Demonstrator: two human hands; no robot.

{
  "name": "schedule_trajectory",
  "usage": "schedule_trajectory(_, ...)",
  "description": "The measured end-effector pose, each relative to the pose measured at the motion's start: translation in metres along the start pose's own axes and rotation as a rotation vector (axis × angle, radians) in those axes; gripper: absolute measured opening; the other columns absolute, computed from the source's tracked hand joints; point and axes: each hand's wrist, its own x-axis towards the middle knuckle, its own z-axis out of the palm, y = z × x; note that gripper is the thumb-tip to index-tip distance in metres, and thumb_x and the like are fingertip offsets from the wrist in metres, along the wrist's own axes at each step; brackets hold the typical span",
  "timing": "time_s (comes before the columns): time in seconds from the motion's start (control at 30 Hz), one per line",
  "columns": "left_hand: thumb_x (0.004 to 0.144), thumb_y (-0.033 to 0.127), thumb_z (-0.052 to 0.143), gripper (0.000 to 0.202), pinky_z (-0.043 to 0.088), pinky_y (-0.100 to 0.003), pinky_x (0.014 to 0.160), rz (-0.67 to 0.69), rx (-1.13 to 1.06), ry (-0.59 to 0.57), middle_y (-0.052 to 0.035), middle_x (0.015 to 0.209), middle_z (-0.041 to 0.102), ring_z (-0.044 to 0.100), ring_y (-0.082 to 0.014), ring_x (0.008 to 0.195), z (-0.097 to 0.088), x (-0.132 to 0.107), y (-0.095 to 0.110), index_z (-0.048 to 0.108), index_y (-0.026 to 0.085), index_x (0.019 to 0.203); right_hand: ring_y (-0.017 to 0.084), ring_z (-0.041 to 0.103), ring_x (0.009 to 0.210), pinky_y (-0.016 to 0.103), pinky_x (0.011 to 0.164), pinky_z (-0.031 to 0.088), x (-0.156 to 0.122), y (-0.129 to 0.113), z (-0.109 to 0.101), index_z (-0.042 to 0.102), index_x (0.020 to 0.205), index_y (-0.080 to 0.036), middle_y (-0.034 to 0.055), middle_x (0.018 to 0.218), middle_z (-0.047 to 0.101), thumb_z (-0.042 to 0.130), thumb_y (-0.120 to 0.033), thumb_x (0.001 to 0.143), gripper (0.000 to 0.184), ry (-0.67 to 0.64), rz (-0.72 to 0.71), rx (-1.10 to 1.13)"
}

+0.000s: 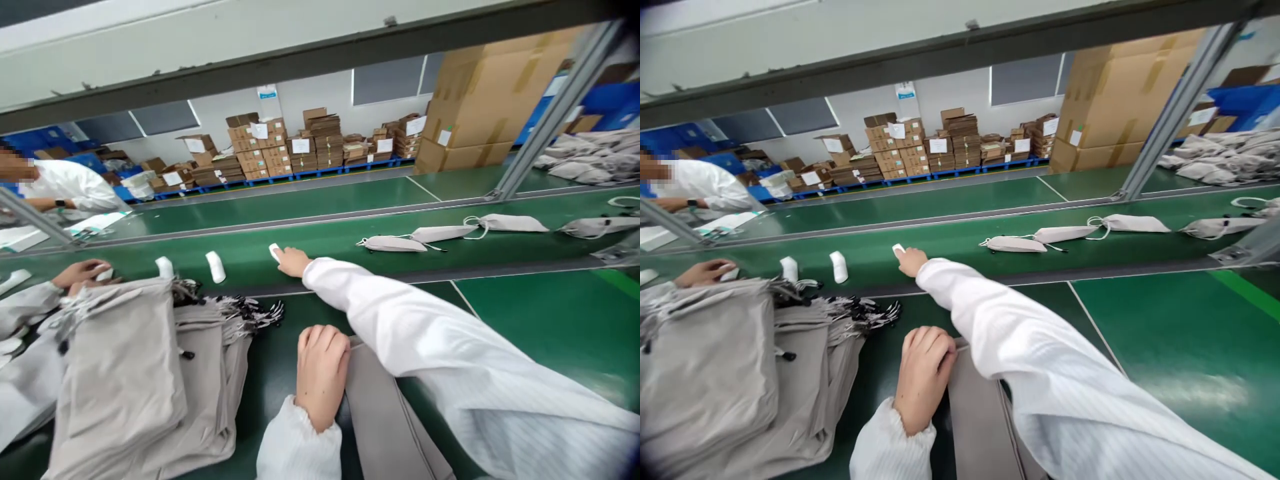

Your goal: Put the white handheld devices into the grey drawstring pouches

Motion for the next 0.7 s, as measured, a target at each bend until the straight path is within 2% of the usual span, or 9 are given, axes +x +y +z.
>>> schedule_trajectory(0.1,0.094,0.003,0.048,0.020,0.033,-0.040,0.093,0.023,-0.054,-0.007,0.0011,0.087,0.059,0.051,-0.0185,0.090,-0.002,0.001,-0.001,0.047,0.020,0.082,0.030,0.059,0.115,0.049,0.099,0.046,0.003,0.005,0.005,0.034,0.151,-0.018,0.0183,0.123,0.061,0.041,-0.006,0.096,0.057,0.023,0.026,-0.004)
schedule_trajectory(0.17,0.095,0.004,0.045,0.021,0.033,-0.039,0.092,0.043,-0.136,-0.001,0.0016,0.086,0.058,0.052,-0.0176,0.088,-0.003,0.000,-0.001,0.044,0.020,0.082,0.031,0.055,0.120,0.051,0.100,0.045,-0.003,0.012,0.002,0.035,0.151,-0.022,0.0177,0.126,0.057,0.038,0.000,0.094,0.061,0.049,0.024,0.007)
schedule_trajectory(0.27,0.098,0.010,0.043,0.019,0.036,-0.034,0.083,0.056,-0.311,0.028,0.0022,0.083,0.056,0.051,-0.0155,0.081,-0.004,-0.003,-0.001,0.042,0.021,0.083,0.034,0.048,0.127,0.055,0.102,0.041,-0.022,0.027,-0.010,0.036,0.150,-0.027,0.0173,0.135,0.049,0.044,0.007,0.085,0.074,0.082,0.016,0.070)
schedule_trajectory(0.33,0.099,0.015,0.046,0.018,0.036,-0.029,0.074,0.036,-0.455,0.037,0.0022,0.082,0.054,0.049,-0.0143,0.076,-0.006,-0.004,0.001,0.043,0.021,0.082,0.033,0.050,0.126,0.053,0.102,0.043,-0.042,0.036,-0.020,0.028,0.153,-0.026,0.0176,0.137,0.046,0.051,0.008,0.080,0.084,0.093,0.017,0.165)
schedule_trajectory(0.43,0.096,0.018,0.054,0.020,0.035,-0.026,0.066,-0.018,-0.644,0.044,0.0022,0.079,0.051,0.046,-0.0130,0.071,-0.010,-0.003,0.005,0.047,0.020,0.078,0.025,0.060,0.113,0.042,0.093,0.053,-0.084,0.042,-0.035,0.000,0.157,-0.021,0.0174,0.130,0.051,0.056,0.001,0.081,0.097,0.088,0.022,0.359)
schedule_trajectory(0.5,0.092,0.018,0.061,0.021,0.034,-0.026,0.064,-0.070,-0.720,0.050,0.0019,0.078,0.051,0.045,-0.0124,0.069,-0.012,-0.002,0.007,0.051,0.019,0.074,0.020,0.065,0.102,0.039,0.085,0.058,-0.120,0.041,-0.046,-0.018,0.154,-0.023,0.0132,0.122,0.056,0.052,-0.006,0.087,0.098,0.084,0.000,0.547)
schedule_trajectory(0.53,0.089,0.017,0.064,0.020,0.033,-0.025,0.064,-0.098,-0.746,0.053,0.0017,0.078,0.052,0.045,-0.0122,0.069,-0.013,-0.001,0.008,0.052,0.019,0.073,0.019,0.066,0.097,0.038,0.083,0.059,-0.140,0.039,-0.052,-0.017,0.154,-0.026,0.0101,0.119,0.058,0.050,-0.009,0.089,0.095,0.088,-0.024,0.662)
schedule_trajectory(0.6,0.085,0.016,0.068,0.019,0.032,-0.025,0.063,-0.153,-0.799,0.058,0.0013,0.078,0.052,0.044,-0.0120,0.068,-0.014,0.000,0.010,0.055,0.018,0.071,0.019,0.067,0.093,0.042,0.083,0.060,-0.181,0.034,-0.064,-0.013,0.154,-0.035,0.0065,0.118,0.058,0.061,-0.016,0.087,0.101,0.138,-0.102,1.085)
schedule_trajectory(0.7,0.082,0.016,0.071,0.017,0.032,-0.025,0.062,-0.190,-0.872,0.099,0.0008,0.078,0.052,0.045,-0.0122,0.069,-0.015,0.001,0.012,0.058,0.018,0.071,0.018,0.068,0.086,0.041,0.081,0.060,-0.236,0.024,-0.078,-0.009,0.153,-0.043,0.0053,0.122,0.055,0.081,-0.022,0.076,0.120,0.235,-0.132,1.365)
